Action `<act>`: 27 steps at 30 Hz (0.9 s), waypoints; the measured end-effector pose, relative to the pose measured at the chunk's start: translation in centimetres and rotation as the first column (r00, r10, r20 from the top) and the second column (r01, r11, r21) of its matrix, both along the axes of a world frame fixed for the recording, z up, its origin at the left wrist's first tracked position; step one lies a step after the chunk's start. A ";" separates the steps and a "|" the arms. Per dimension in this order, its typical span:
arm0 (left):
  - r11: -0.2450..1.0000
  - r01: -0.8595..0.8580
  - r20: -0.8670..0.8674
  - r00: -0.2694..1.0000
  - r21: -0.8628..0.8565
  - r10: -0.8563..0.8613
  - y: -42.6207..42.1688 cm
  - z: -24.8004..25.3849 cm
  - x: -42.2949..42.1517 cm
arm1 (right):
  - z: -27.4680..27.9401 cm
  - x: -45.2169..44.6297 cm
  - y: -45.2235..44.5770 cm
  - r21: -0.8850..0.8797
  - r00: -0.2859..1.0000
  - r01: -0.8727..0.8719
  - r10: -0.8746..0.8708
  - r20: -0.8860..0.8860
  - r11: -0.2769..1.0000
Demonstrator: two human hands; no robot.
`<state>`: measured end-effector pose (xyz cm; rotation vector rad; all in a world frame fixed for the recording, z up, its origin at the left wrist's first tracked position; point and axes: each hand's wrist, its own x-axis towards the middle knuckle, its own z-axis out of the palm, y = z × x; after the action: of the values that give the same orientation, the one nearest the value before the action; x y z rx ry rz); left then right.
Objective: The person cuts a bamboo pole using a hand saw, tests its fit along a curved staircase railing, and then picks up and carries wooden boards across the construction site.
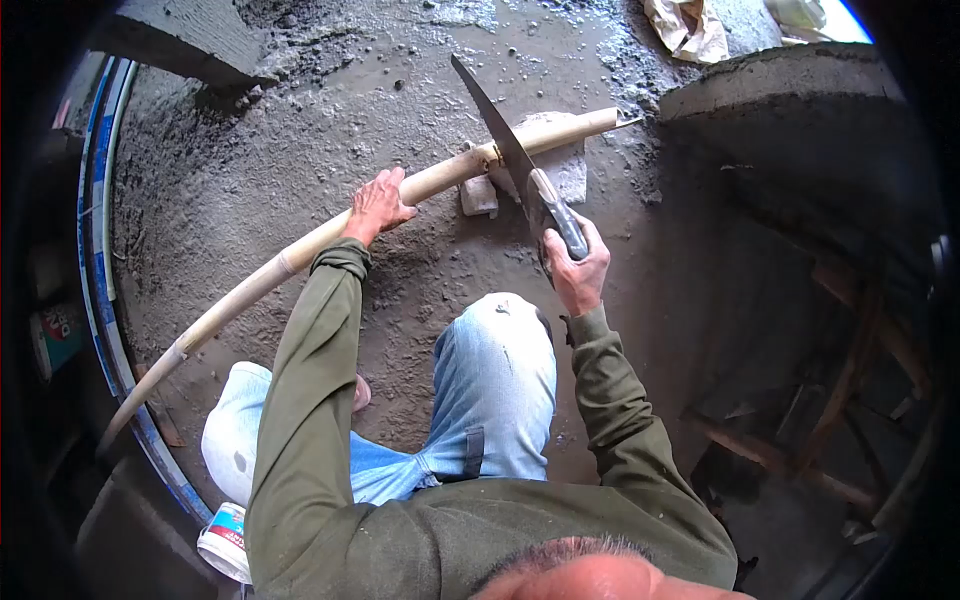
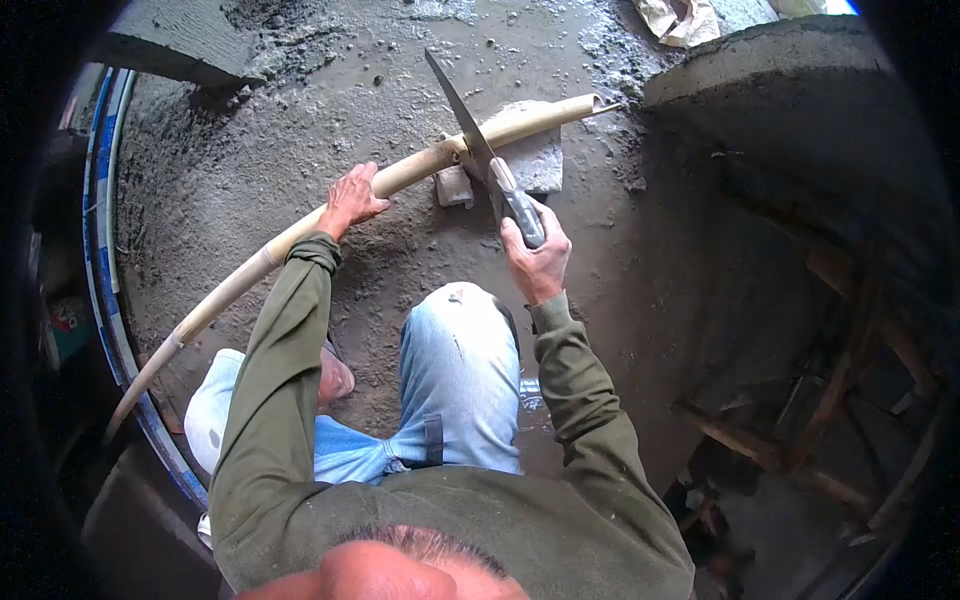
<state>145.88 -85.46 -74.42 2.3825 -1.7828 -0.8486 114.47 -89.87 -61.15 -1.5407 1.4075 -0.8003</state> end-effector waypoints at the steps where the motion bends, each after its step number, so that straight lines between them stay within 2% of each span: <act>1: 1.000 -0.005 -0.008 1.000 0.001 0.005 -0.1 0.2 -0.2 | 0.2 0.5 -0.1 -0.018 1.000 -0.027 0.027 0.002 0.999; 3: 0.999 -0.019 -0.021 1.000 0.032 0.020 -0.4 0.4 -0.4 | 0.4 0.9 -0.1 -0.032 0.998 -0.048 0.047 -0.053 0.998; 6: 0.997 -0.023 -0.011 1.000 0.070 0.024 -0.7 0.4 -0.2 | -0.1 1.3 -0.1 -0.190 0.990 -0.110 0.091 -0.105 0.976; 10: 0.995 -0.041 -0.031 0.999 0.087 0.044 -0.7 1.3 -0.3 | -0.3 1.3 0.6 -0.154 0.990 -0.099 0.083 -0.110 0.983; 13: 0.994 -0.034 -0.020 0.999 0.107 0.037 -0.9 1.4 -0.4 | -0.4 2.1 0.4 -0.224 0.989 -0.108 0.082 -0.123 0.969; 16: 0.996 -0.014 -0.034 0.999 0.093 0.018 -1.0 1.1 0.1 | 0.5 3.5 -0.8 -0.213 0.978 -0.097 0.053 -0.202 0.972; 19: 0.994 0.015 -0.039 0.999 0.107 -0.011 -1.2 1.3 0.2 | -0.7 0.5 1.4 -0.235 0.978 -0.131 0.087 -0.189 0.963; 20: 0.997 0.011 -0.058 0.998 0.075 -0.007 -1.1 1.2 0.3 | -0.6 -0.8 2.3 -0.342 0.975 -0.173 0.111 -0.194 0.924; 21: 0.995 0.033 -0.030 0.999 0.093 -0.030 -1.3 1.3 0.3 | 0.4 -1.3 3.0 -0.279 0.986 -0.132 0.096 -0.140 0.951; 24: 0.996 0.010 -0.040 0.999 0.085 -0.006 -1.4 1.6 0.3 | 1.7 -0.7 2.3 -0.231 0.974 -0.086 0.033 -0.224 0.969; 26: 0.994 0.021 -0.046 0.999 0.111 -0.016 -1.3 1.4 0.3 | 3.6 -0.4 1.2 -0.059 0.966 -0.043 0.027 -0.257 0.997; 27: 0.993 0.038 -0.048 0.998 0.116 -0.032 -1.1 1.3 0.1 | 3.5 -1.3 2.4 -0.054 0.966 -0.027 0.012 -0.259 0.998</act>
<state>145.93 -86.58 -73.14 2.3857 -1.8112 -1.0309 113.21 -87.47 -57.70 -1.7501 1.5653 -0.6487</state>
